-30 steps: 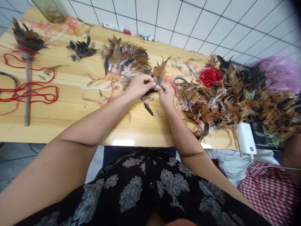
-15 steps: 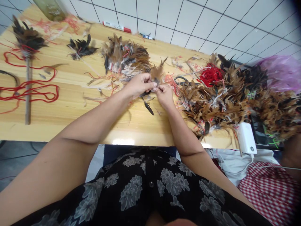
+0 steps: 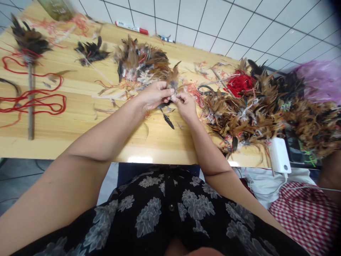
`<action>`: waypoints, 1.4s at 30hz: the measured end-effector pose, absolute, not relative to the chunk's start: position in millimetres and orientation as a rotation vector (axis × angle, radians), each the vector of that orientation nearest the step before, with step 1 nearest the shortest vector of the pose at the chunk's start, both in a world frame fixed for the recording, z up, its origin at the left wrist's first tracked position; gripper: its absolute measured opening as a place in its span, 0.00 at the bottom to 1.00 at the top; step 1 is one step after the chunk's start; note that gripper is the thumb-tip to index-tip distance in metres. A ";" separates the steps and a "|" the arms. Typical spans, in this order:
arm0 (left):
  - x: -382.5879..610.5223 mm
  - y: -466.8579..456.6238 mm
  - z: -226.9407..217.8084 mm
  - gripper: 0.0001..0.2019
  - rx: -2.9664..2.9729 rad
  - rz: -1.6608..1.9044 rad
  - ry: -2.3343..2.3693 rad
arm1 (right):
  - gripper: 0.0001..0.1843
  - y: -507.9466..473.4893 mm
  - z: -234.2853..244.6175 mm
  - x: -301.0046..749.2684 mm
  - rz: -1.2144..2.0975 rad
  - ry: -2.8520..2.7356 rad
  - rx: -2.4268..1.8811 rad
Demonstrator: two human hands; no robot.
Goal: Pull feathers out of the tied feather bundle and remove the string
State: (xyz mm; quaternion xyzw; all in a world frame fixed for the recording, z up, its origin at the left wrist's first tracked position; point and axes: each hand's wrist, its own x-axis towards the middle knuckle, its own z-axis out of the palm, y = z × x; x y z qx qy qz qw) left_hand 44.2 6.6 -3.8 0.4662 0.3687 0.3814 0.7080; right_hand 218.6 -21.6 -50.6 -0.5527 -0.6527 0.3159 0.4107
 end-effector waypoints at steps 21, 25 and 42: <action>49.3 6.6 -17.2 0.14 1.496 0.934 1.069 | 0.13 -34.0 -39.0 210.8 0.457 -1.932 -1.748; 51.6 4.8 -6.3 0.16 1.022 1.002 0.894 | 0.10 -22.2 -48.5 225.7 0.576 -1.809 -1.509; 58.1 -8.8 6.5 0.19 0.739 0.895 0.846 | 0.08 -23.8 -46.8 225.0 0.563 -1.725 -1.469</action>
